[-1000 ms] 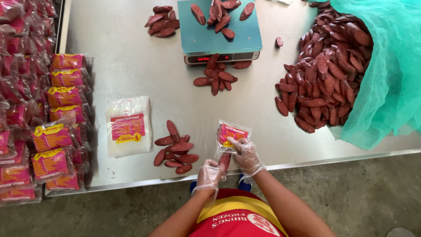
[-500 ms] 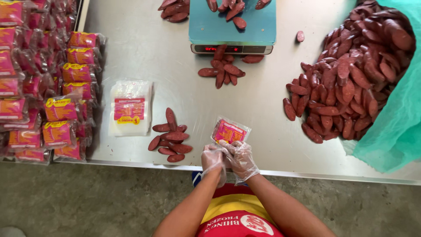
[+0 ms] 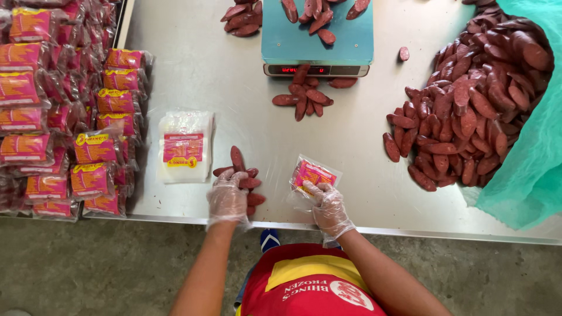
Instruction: The person places sliced sausage pieces into clear plastic bags on a stainless steel table. They weigh the sausage on a digital scale, seal the bags, and stack the finished packages.
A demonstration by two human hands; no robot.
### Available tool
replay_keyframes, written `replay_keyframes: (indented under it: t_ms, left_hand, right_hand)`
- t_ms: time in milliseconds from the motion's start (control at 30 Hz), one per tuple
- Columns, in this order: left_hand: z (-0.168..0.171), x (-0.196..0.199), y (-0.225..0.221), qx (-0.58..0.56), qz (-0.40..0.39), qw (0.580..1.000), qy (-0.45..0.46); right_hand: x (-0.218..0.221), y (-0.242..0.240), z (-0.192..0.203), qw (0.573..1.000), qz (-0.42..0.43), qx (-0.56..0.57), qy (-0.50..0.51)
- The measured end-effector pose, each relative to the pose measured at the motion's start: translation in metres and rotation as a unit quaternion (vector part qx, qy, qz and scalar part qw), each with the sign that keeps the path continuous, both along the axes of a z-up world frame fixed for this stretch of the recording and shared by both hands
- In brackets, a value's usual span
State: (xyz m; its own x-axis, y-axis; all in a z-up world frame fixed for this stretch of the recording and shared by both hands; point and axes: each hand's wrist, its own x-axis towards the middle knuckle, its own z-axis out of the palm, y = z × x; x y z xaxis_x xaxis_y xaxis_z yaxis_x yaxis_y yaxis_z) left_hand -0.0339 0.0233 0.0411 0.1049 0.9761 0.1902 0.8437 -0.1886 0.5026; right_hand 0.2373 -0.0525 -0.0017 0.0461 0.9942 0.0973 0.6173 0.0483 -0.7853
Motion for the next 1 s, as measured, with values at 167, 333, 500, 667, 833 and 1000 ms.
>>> replay_keyframes:
  t_ms: [167,333,500,667,833,1000]
  left_hand:
    - [0.042,-0.003,0.013,-0.354,0.14,0.881,-0.28]
    - [0.018,-0.003,0.005,-0.047,-0.013,0.999,-0.019]
    - [-0.016,0.027,-0.042,-0.409,-0.066,0.9,-0.135]
    - [-0.042,0.074,-0.076,-0.505,-0.047,0.805,-0.308]
    - [-0.081,0.096,-0.065,-0.46,0.051,0.802,-0.378]
    - [-0.098,0.097,-0.067,-0.431,0.02,0.793,-0.429]
  right_hand:
    - [-0.001,0.001,0.003,0.998,-0.009,-0.008,0.063]
    - [-0.003,-0.001,0.01,0.989,-0.054,-0.072,0.114]
    - [0.001,-0.003,0.006,0.99,-0.001,0.077,0.121]
    - [0.006,-0.002,0.001,0.996,-0.007,0.045,0.077]
    - [0.01,-0.012,0.004,0.998,0.005,0.029,0.048]
    - [0.003,-0.028,-0.007,1.0,0.005,-0.004,0.03]
